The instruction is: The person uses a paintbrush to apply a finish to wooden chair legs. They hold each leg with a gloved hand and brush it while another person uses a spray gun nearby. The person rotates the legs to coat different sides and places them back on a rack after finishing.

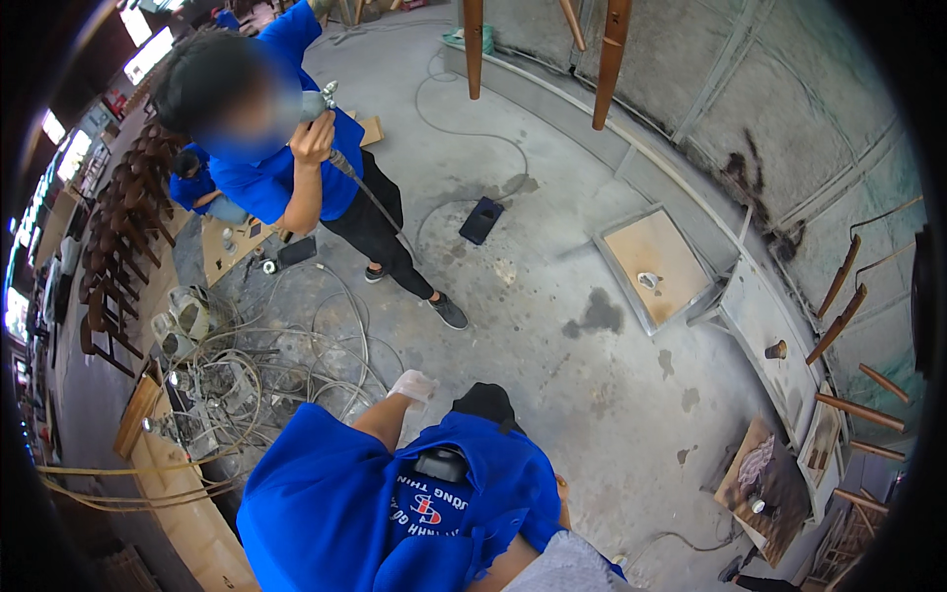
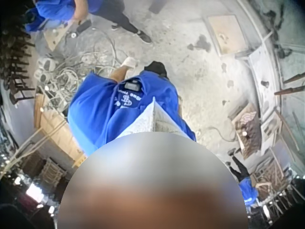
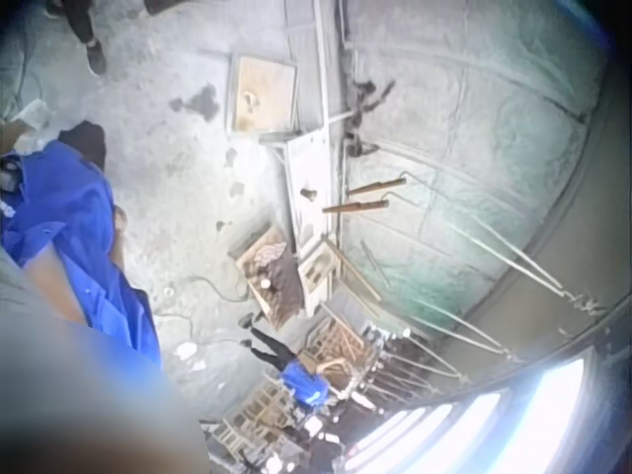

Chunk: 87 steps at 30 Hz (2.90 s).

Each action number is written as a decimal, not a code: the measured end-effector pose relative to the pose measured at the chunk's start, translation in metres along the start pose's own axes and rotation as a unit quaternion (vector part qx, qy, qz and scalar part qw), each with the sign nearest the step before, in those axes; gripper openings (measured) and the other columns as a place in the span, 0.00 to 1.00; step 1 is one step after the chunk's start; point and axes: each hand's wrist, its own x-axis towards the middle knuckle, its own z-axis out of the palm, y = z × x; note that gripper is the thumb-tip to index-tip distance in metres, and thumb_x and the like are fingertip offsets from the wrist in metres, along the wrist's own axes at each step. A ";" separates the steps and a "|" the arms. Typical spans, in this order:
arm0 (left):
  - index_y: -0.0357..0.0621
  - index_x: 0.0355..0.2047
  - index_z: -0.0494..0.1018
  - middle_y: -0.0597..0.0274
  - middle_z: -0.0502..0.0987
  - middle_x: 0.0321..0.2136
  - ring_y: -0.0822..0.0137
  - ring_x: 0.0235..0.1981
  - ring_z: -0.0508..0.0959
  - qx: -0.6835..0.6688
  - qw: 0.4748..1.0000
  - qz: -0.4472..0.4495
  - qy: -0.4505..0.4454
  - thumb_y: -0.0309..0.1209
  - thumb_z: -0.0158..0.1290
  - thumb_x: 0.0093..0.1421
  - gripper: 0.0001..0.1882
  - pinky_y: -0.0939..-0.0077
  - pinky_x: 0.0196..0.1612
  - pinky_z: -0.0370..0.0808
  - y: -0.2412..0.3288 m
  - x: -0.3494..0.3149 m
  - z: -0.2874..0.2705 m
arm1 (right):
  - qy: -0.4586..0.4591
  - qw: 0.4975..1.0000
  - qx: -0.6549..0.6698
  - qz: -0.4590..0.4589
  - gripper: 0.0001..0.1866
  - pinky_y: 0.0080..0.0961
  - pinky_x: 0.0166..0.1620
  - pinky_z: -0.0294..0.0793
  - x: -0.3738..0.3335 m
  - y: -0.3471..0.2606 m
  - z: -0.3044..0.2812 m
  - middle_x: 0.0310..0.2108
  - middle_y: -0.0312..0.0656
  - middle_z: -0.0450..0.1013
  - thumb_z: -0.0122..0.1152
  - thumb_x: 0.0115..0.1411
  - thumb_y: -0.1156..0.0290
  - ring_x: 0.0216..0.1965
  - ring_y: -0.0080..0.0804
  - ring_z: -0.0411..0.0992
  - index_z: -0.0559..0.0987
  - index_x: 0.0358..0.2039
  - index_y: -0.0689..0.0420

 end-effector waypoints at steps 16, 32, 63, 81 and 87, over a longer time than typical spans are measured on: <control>0.38 0.26 0.84 0.58 0.83 0.22 0.63 0.24 0.82 -0.273 0.955 -0.118 -0.011 0.35 0.64 0.66 0.15 0.62 0.28 0.76 -0.003 -0.018 0.014 | 0.034 0.999 -0.013 0.040 0.13 0.27 0.49 0.82 0.003 -0.054 0.019 0.39 0.45 0.85 0.68 0.58 0.78 0.40 0.32 0.82 0.85 0.44 0.69; 0.42 0.26 0.85 0.55 0.83 0.23 0.60 0.26 0.82 -0.138 0.985 -0.099 -0.019 0.43 0.63 0.61 0.17 0.59 0.33 0.77 0.030 0.013 -0.006 | 0.001 1.000 0.003 -0.015 0.13 0.23 0.45 0.81 0.028 0.071 -0.014 0.38 0.38 0.84 0.66 0.67 0.73 0.39 0.25 0.80 0.86 0.49 0.64; 0.36 0.24 0.84 0.53 0.83 0.21 0.65 0.25 0.84 -0.443 0.844 -0.294 0.068 0.40 0.66 0.59 0.17 0.63 0.29 0.78 -0.040 -0.066 0.187 | -0.008 0.953 -0.248 0.173 0.14 0.26 0.33 0.81 -0.003 -0.226 -0.027 0.40 0.42 0.82 0.67 0.64 0.67 0.33 0.35 0.84 0.84 0.50 0.54; 0.37 0.24 0.83 0.57 0.83 0.21 0.64 0.23 0.82 -0.394 0.900 -0.165 0.089 0.31 0.64 0.61 0.12 0.67 0.28 0.76 -0.013 -0.007 0.108 | -0.008 0.979 -0.192 0.063 0.23 0.24 0.34 0.81 0.018 -0.241 0.034 0.40 0.40 0.83 0.74 0.64 0.55 0.34 0.32 0.83 0.84 0.54 0.55; 0.41 0.23 0.85 0.57 0.84 0.22 0.65 0.23 0.83 -0.341 0.913 -0.189 0.119 0.32 0.62 0.61 0.12 0.65 0.27 0.77 -0.014 0.016 0.096 | 0.079 0.968 -0.168 0.170 0.23 0.25 0.35 0.82 -0.011 -0.183 -0.012 0.39 0.43 0.83 0.74 0.63 0.57 0.33 0.31 0.82 0.85 0.53 0.58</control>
